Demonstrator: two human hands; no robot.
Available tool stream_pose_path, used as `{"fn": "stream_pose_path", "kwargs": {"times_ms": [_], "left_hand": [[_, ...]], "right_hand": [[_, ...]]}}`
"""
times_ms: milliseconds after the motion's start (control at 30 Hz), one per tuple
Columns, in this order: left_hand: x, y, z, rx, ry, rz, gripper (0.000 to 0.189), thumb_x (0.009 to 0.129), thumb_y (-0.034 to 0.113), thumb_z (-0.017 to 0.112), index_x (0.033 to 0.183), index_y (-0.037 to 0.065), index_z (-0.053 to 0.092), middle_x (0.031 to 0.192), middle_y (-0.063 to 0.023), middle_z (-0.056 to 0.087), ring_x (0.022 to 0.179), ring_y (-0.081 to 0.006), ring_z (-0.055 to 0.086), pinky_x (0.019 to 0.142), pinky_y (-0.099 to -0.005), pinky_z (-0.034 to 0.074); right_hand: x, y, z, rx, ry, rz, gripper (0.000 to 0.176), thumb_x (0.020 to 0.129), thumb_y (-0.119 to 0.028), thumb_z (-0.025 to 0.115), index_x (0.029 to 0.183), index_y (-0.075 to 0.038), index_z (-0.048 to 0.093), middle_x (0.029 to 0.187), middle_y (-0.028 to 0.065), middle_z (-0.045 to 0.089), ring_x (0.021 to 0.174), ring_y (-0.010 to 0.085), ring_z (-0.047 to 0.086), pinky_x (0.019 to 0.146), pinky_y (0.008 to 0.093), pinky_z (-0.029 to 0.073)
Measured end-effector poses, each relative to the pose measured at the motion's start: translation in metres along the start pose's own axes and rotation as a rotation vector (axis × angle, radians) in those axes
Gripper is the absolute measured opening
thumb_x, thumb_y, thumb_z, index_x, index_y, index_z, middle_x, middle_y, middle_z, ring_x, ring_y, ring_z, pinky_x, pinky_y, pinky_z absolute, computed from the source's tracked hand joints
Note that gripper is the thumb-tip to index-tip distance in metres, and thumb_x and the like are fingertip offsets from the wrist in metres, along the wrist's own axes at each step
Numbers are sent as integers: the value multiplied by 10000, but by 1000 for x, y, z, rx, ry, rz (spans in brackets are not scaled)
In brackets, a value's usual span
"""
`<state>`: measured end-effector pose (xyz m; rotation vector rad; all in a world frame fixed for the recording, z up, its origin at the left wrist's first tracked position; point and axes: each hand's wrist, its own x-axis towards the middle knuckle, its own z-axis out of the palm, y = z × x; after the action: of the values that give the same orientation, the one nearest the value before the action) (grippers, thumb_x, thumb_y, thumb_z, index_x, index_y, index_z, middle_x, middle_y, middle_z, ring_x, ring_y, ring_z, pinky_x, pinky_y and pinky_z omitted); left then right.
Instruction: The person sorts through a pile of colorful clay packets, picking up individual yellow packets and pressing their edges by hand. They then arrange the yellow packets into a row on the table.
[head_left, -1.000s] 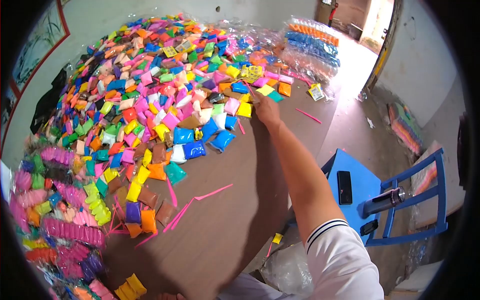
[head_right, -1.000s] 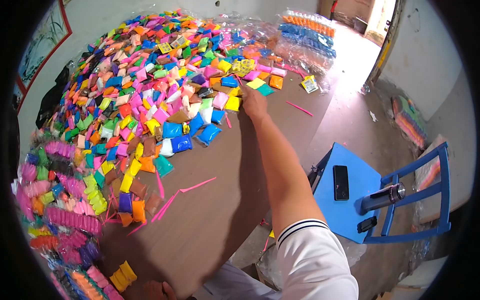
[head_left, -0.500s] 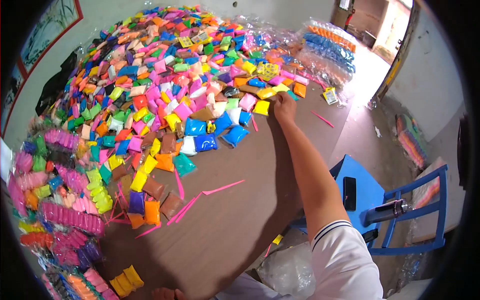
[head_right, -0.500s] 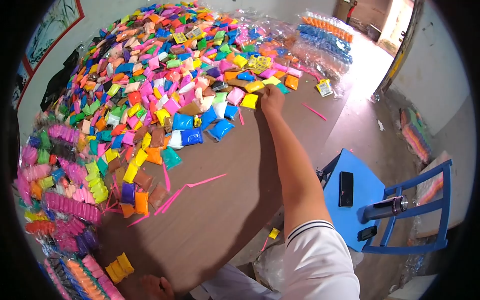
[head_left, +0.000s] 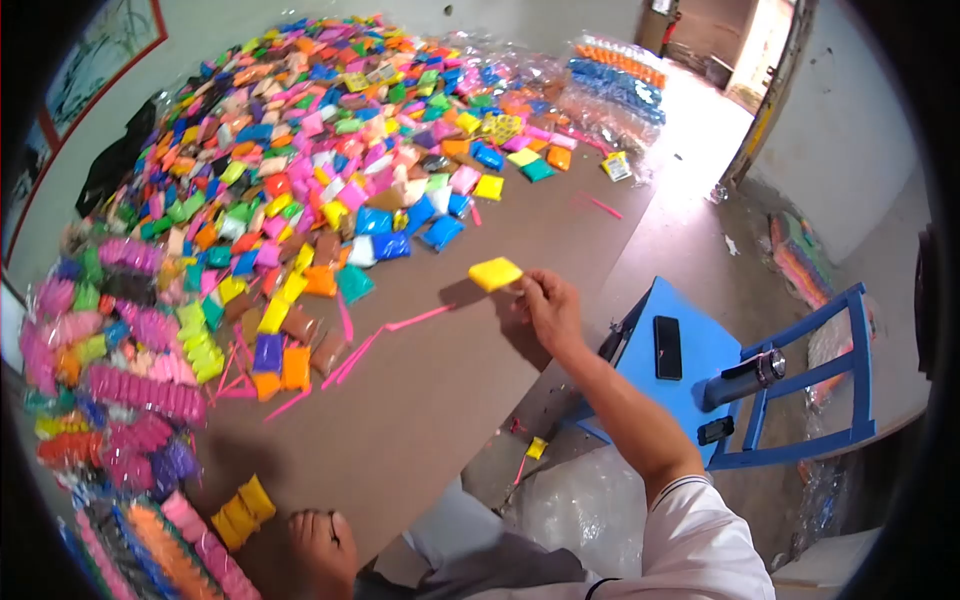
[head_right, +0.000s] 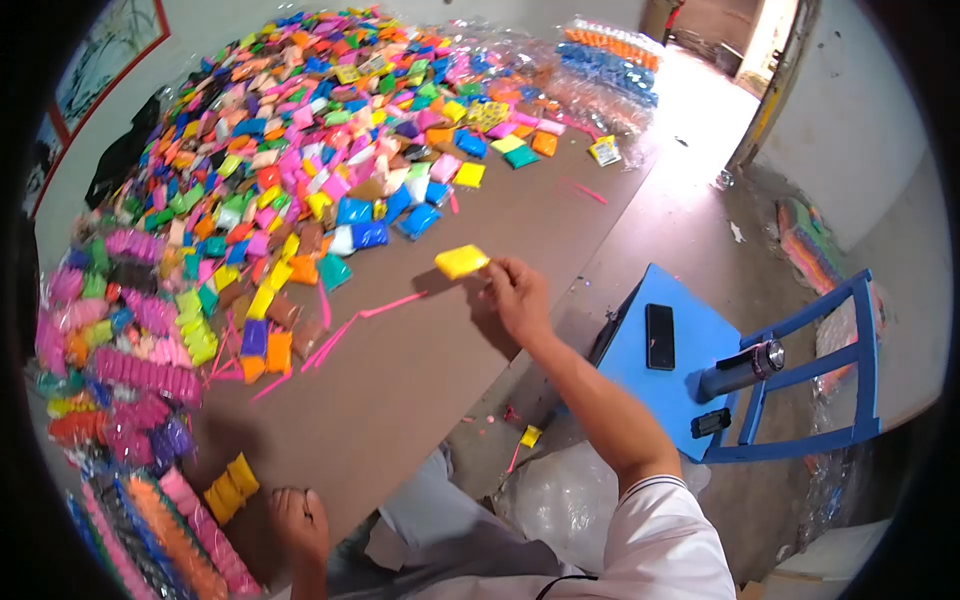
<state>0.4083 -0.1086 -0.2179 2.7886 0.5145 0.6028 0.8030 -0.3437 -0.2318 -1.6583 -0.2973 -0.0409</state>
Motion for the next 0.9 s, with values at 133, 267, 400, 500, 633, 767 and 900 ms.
{"fn": "stream_pose_path", "kwargs": {"times_ms": [133,267,400,500,633,767,900], "left_hand": [[-1,1,17,-214,126,-273,314,947,192,484,717,-17,528,756,-211,562,762,-408,521,719,-494,393],[-2,12,13,-391,129,-340,417,993,283,413,758,-14,587,768,-191,598,782,-387,549,741,-478,413],[-17,-4,7,-792,137,-383,513,1039,375,350,900,-6,664,826,-127,660,839,-273,598,792,-401,445],[-24,-14,-5,-1078,129,-487,540,1054,406,318,994,2,671,884,-74,682,861,-187,590,809,-352,450],[-31,-21,-11,-1132,122,-451,536,1057,415,316,1039,7,663,918,-60,692,844,-156,587,801,-318,454],[-35,-20,-5,-1195,88,-448,499,1052,390,345,1053,0,657,933,-78,692,845,-170,607,804,-315,458],[-38,-17,4,-890,69,-331,406,1026,324,416,987,-17,632,889,-147,638,853,-283,590,776,-387,450]], "right_hand": [[-111,-32,59,-32,-206,-46,155,973,-134,570,1033,-17,654,685,31,655,587,74,593,542,257,474],[-200,-50,125,58,-361,-190,115,933,-88,621,1031,-35,650,706,86,654,572,146,610,548,292,484],[-254,-66,164,-54,-412,-381,126,908,-60,638,1033,-50,652,738,127,640,584,215,623,553,309,485],[-274,-63,174,-70,-431,-551,120,894,-30,637,1012,-44,656,738,108,636,579,203,618,540,294,483],[-275,-67,170,108,-668,-264,174,939,-100,624,1092,-20,642,816,54,648,692,152,630,638,273,507],[-245,-94,167,529,-813,336,384,986,-281,598,1229,17,596,877,6,643,747,102,601,648,246,497],[-220,-81,171,378,-1173,404,412,967,-361,627,1179,-8,627,863,-8,644,717,48,563,590,197,443]]}}
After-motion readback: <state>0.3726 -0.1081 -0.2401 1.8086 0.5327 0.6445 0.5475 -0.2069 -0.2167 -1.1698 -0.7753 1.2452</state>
